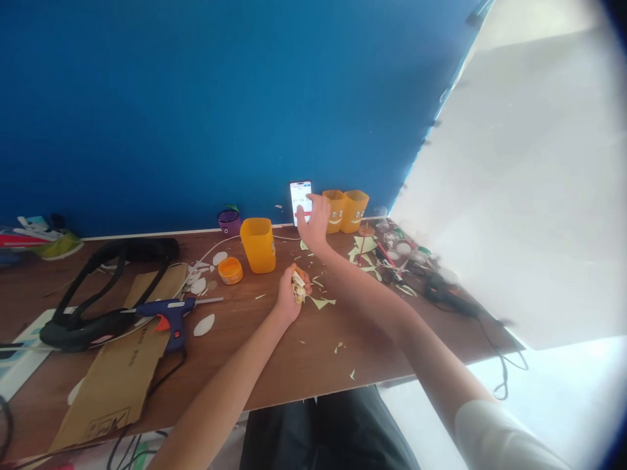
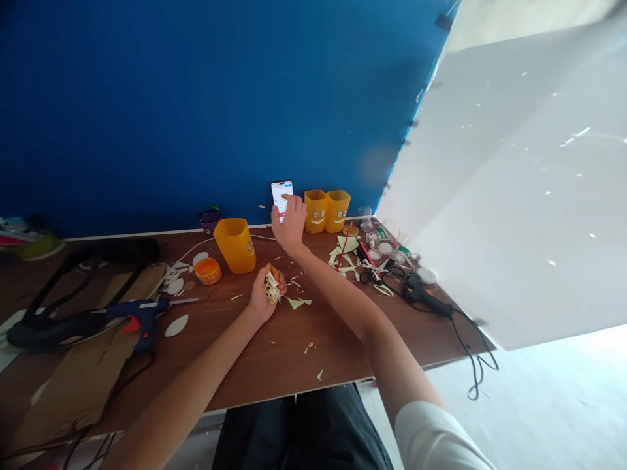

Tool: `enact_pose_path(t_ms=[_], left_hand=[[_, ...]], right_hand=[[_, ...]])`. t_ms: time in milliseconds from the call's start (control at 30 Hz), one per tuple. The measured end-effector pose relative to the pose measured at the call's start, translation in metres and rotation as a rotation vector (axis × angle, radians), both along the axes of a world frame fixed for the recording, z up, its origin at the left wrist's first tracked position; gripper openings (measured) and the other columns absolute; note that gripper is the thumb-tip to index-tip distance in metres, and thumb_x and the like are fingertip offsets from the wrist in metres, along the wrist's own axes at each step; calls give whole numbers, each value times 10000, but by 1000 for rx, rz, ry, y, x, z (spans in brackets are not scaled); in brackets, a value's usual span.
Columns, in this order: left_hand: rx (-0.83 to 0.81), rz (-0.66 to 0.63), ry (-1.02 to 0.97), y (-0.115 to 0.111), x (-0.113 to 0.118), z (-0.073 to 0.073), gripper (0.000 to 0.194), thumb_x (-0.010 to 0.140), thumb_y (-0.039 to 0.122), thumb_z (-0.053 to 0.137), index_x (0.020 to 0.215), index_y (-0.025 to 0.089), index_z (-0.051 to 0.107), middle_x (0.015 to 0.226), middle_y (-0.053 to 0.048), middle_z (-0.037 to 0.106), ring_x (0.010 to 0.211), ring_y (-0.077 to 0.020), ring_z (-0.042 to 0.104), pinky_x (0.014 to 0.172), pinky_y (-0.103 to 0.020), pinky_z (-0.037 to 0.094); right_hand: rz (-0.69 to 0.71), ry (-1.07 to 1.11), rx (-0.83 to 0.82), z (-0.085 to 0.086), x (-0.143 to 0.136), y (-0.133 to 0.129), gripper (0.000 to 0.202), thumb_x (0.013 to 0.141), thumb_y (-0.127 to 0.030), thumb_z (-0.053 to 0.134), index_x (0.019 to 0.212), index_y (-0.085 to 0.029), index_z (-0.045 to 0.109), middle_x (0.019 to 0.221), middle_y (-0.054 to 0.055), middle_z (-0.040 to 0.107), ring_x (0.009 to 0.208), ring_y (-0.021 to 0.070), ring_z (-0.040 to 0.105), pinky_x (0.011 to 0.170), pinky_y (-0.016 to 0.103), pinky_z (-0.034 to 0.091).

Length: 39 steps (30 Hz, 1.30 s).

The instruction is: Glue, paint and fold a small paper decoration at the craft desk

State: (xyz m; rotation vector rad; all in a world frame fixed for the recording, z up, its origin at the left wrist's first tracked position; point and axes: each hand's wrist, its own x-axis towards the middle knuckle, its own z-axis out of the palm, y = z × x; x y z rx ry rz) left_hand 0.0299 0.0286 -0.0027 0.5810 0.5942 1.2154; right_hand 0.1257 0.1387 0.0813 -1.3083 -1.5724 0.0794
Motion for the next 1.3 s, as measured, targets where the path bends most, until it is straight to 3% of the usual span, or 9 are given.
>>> enact_pose_path(t_ms=[67,133,267,367,600,767,933,1133,1300], left_hand=[[6,0,-4,0,0,-1,370,812,409,600,583,176,427,550,18,454,454,-76,427,438,-204,322],[21,5,-7,1,0,-4,376,809,413,607,583,179,419,551,18,458,454,-79,430,440,-208,323],[17,28,5,3,0,-9,377,799,426,607,576,178,431,563,5,494,472,-90,459,450,-212,337],[12,22,0,3,0,-9,369,800,424,599,576,180,435,564,4,497,466,-88,452,448,-213,334],[8,10,-22,0,1,-1,346,795,399,601,583,179,441,560,6,496,453,-87,438,442,-222,327],[-6,7,-40,0,1,-2,340,782,397,610,579,175,450,558,9,490,456,-83,433,441,-219,321],[-4,-1,-29,0,1,-3,345,767,403,623,577,175,447,561,9,494,454,-83,433,434,-218,312],[-5,6,-28,-1,2,-1,351,750,408,634,569,177,442,554,12,483,459,-86,437,432,-219,309],[-8,2,-25,-2,1,0,346,759,406,624,568,174,453,557,9,487,459,-85,435,437,-221,315]], right_hand=[[259,-53,-25,19,-24,-13,540,989,-542,232,1413,-231,352,1335,129,519,1254,272,481,1018,463,432],[429,-222,-66,32,-47,-21,633,919,-673,352,1392,-253,392,1335,111,527,1236,296,501,992,466,456],[319,-542,-260,37,-80,-30,761,691,-769,619,1204,-209,567,1237,175,548,1132,430,545,916,614,457],[291,-622,-354,38,-86,-32,748,663,-660,721,1232,-213,530,1225,183,530,990,405,619,781,562,533],[273,-361,-136,64,-68,6,808,752,-388,675,1418,-245,240,1351,175,399,1045,363,600,739,516,571],[164,-367,-185,43,-61,45,752,704,-288,714,1352,-200,343,1366,201,356,1091,367,564,738,487,573],[62,-334,-263,21,-58,51,737,732,-404,706,1354,-222,353,1312,181,412,1081,340,553,759,477,560],[63,-475,-355,22,-53,56,777,733,-419,730,1383,-251,340,1351,172,407,1125,347,531,758,421,552],[139,-490,-418,30,-42,61,839,716,-486,746,1406,-231,341,1306,180,455,1088,345,566,816,455,529]])
